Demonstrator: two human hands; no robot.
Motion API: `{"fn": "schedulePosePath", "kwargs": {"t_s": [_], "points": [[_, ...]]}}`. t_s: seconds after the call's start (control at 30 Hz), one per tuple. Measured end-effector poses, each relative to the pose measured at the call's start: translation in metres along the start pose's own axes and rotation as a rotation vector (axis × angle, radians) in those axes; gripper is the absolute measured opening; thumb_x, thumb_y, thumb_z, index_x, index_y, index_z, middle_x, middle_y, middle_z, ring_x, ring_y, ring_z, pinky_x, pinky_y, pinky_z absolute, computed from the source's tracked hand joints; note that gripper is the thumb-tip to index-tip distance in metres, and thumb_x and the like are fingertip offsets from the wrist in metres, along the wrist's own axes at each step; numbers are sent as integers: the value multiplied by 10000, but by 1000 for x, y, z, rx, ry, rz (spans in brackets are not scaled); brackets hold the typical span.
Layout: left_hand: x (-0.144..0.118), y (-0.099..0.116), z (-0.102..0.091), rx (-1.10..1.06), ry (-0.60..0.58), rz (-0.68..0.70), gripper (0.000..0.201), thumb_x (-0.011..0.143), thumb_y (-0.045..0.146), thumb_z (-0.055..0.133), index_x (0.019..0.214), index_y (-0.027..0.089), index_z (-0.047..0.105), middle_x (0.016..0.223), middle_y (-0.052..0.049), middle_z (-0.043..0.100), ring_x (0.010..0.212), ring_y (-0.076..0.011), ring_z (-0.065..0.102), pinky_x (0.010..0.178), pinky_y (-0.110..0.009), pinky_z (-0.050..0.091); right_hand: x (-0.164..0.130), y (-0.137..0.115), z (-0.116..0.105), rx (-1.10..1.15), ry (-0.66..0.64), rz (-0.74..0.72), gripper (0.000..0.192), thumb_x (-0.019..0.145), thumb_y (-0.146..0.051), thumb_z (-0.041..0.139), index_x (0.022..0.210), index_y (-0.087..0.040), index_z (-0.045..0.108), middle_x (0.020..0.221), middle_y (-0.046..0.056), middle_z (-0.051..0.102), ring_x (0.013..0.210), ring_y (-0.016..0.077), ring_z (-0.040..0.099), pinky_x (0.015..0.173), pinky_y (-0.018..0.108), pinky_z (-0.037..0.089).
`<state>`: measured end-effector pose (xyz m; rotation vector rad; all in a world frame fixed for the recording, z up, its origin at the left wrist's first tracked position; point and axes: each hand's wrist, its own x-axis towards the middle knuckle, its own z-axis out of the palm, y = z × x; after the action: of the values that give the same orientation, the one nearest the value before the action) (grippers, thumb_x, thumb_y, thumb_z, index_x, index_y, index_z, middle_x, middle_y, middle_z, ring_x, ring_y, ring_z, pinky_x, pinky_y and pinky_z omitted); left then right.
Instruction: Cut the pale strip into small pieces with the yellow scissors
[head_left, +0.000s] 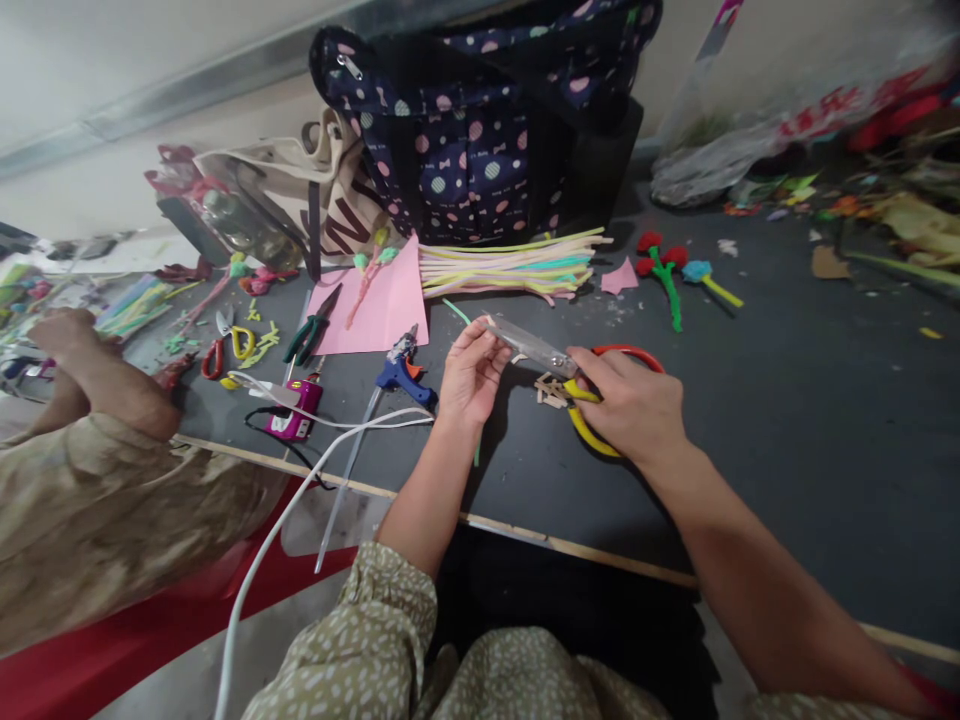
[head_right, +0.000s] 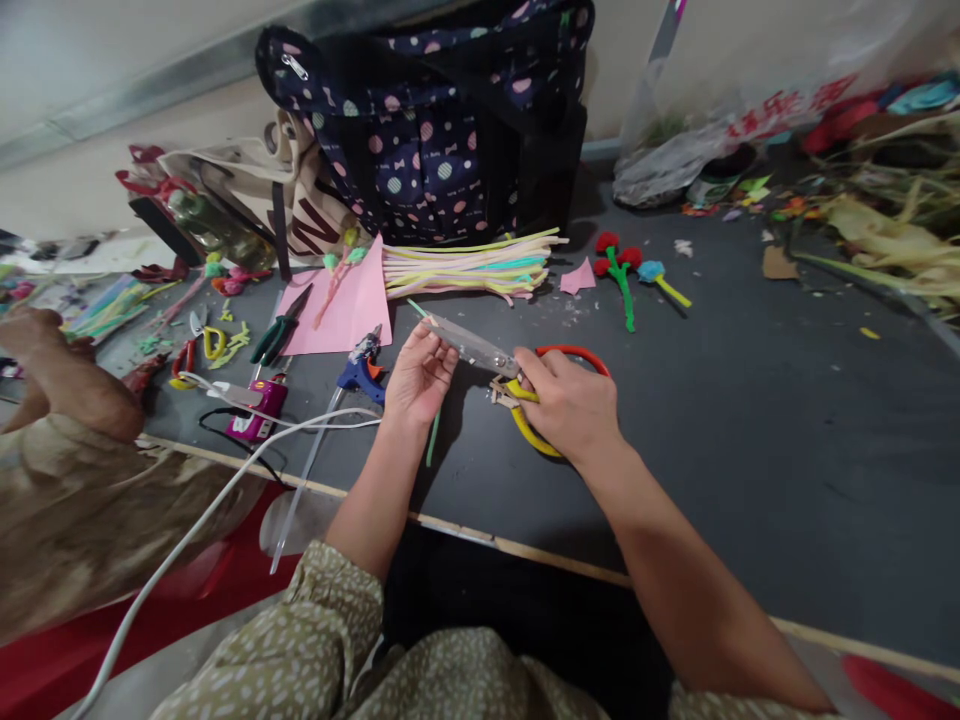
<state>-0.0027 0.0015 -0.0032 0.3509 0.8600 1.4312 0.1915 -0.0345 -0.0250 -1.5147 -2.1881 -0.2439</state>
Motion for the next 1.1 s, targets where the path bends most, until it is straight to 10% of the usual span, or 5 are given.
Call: {"fn": "schedulePosePath", "kwargs": {"t_s": [1.1], "points": [[-3,0,3,23,27,5,171,705,94,738,842,168,669,704,33,662,643,-60,627,708,-197,509,-3,0,-1,3,-40,3,313,885,-271,457,1145,-270,632,801,-6,661,717,120,552,560,275,240]]}}
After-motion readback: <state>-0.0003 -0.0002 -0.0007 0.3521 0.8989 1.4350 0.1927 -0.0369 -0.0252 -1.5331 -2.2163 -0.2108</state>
